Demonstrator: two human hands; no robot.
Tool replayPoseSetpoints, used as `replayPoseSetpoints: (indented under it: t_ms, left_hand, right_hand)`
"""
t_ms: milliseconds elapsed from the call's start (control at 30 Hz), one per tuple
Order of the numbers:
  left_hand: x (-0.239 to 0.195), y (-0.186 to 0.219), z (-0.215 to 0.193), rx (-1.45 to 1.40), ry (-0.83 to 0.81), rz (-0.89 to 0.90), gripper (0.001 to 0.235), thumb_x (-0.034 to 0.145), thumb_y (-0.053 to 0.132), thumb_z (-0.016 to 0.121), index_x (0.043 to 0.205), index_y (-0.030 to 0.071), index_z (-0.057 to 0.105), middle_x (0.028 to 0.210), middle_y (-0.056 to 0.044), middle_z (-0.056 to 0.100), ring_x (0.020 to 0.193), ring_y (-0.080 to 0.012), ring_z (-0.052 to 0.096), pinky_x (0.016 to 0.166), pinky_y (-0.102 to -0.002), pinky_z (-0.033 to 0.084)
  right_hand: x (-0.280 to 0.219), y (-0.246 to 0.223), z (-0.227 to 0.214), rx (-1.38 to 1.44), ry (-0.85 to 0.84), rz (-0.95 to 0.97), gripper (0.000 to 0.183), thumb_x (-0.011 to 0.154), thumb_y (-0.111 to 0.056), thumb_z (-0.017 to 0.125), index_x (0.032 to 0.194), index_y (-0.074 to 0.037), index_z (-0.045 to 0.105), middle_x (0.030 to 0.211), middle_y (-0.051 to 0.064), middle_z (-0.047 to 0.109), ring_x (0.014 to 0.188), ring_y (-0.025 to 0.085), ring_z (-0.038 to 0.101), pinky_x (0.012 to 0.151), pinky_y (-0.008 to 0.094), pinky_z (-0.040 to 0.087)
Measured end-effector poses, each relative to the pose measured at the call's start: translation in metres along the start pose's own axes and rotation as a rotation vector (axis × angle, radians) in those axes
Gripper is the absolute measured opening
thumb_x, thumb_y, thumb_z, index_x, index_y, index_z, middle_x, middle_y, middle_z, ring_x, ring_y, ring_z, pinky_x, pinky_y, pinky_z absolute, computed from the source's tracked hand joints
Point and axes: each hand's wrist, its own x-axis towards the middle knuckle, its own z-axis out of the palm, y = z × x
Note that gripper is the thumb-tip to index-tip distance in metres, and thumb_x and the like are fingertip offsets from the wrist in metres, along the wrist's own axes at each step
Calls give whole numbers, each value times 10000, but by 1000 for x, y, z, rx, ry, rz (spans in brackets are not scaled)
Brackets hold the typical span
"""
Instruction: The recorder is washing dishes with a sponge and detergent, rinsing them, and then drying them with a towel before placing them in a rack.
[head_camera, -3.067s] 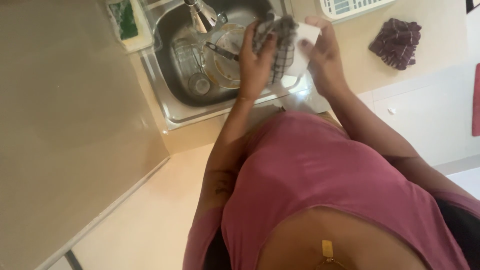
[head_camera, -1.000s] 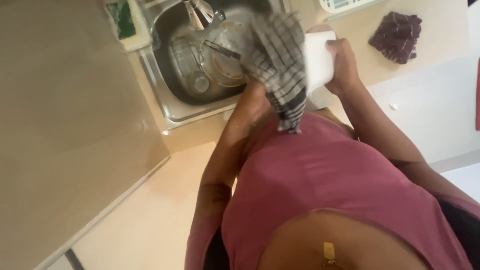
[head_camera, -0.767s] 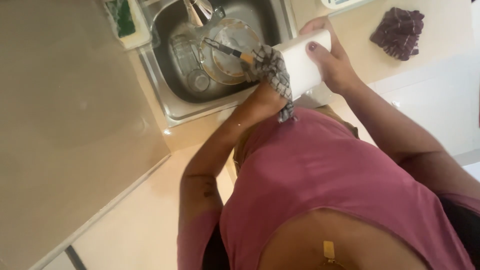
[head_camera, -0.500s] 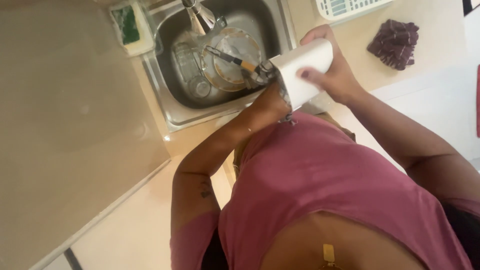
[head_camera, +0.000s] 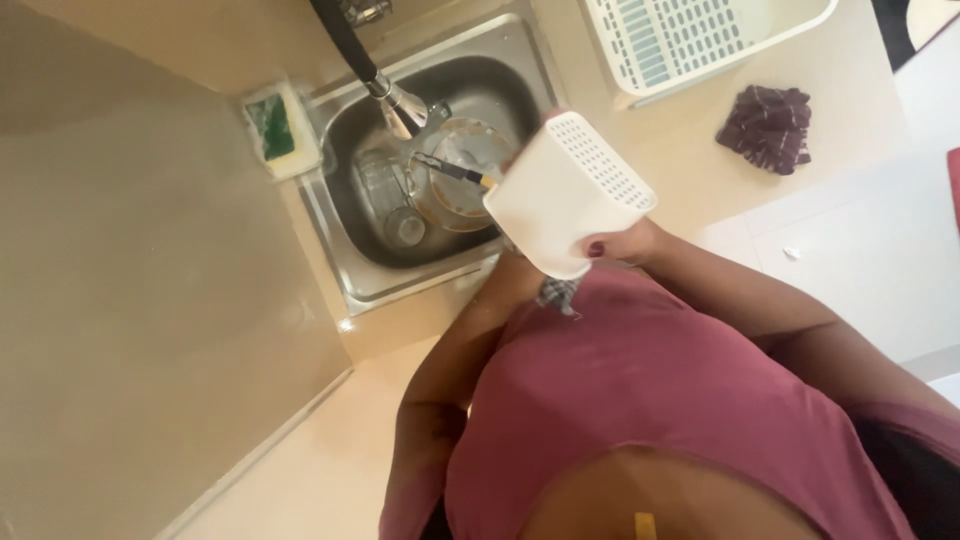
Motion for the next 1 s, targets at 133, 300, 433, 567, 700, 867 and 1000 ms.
replayPoseSetpoints:
  t_ms: [133, 300, 433, 567, 700, 867, 1000]
  left_hand:
    - [-20, 3, 6, 93, 56, 94, 232, 999, 146, 655, 1191, 15, 662, 1113, -112, 689, 991, -221, 666, 834, -356, 558]
    - [-19, 13, 5, 96, 65, 111, 236, 993, 139, 658, 1192, 13, 659, 1113, -120, 686, 995, -238, 663, 841, -366, 552]
    - [-13, 25, -10, 52, 71, 66, 273, 964, 125, 663, 1209, 6, 638, 1118, -143, 680, 1004, -276, 668, 852, -389, 552]
    - [-14, 41, -17, -21, 72, 0, 314, 936, 110, 669, 1226, 0, 617, 1124, -166, 675, 1014, -315, 674, 863, -411, 552]
    - [-7, 60, -29, -80, 70, -34, 344, 917, 100, 672, 1237, -5, 603, 1127, -181, 672, 1020, -341, 677, 870, -426, 553]
    - [1, 33, -28, -228, 11, -237, 315, 942, 116, 649, 1240, 25, 606, 1117, -145, 683, 980, -291, 687, 819, -418, 588]
    - [-18, -21, -26, -211, 66, -223, 325, 973, 146, 621, 1271, 16, 612, 1190, -156, 680, 1061, -289, 675, 889, -414, 569]
  right_hand:
    - [-66, 66, -32, -32, 78, 130, 771, 846, -247, 884, 1488, 12, 544, 1399, 185, 644, 1276, 305, 642, 1092, 441, 531]
    - [-54, 51, -20, -105, 120, 135, 723, 862, -213, 852, 1477, 14, 549, 1378, 195, 656, 1264, 321, 660, 1097, 449, 541]
    - [-33, 68, -25, 103, 148, 113, 773, 861, -201, 837, 1506, 34, 481, 1398, 211, 612, 1295, 342, 626, 1121, 469, 513]
    - [-31, 88, -27, 317, 191, 120, 825, 861, -189, 822, 1535, 55, 414, 1419, 226, 567, 1326, 364, 591, 1145, 489, 485]
    - [-26, 92, -28, 516, 240, 124, 878, 860, -177, 807, 1564, 75, 346, 1440, 242, 523, 1357, 386, 557, 1169, 510, 456]
    - [29, -20, 43, 617, 263, -57, 984, 788, -189, 775, 1621, 22, 297, 1555, 184, 487, 1442, 326, 491, 1240, 445, 393]
    - [37, -44, 18, 476, 395, -181, 1007, 729, -304, 700, 1591, 13, 285, 1586, 189, 474, 1485, 346, 472, 1275, 454, 389]
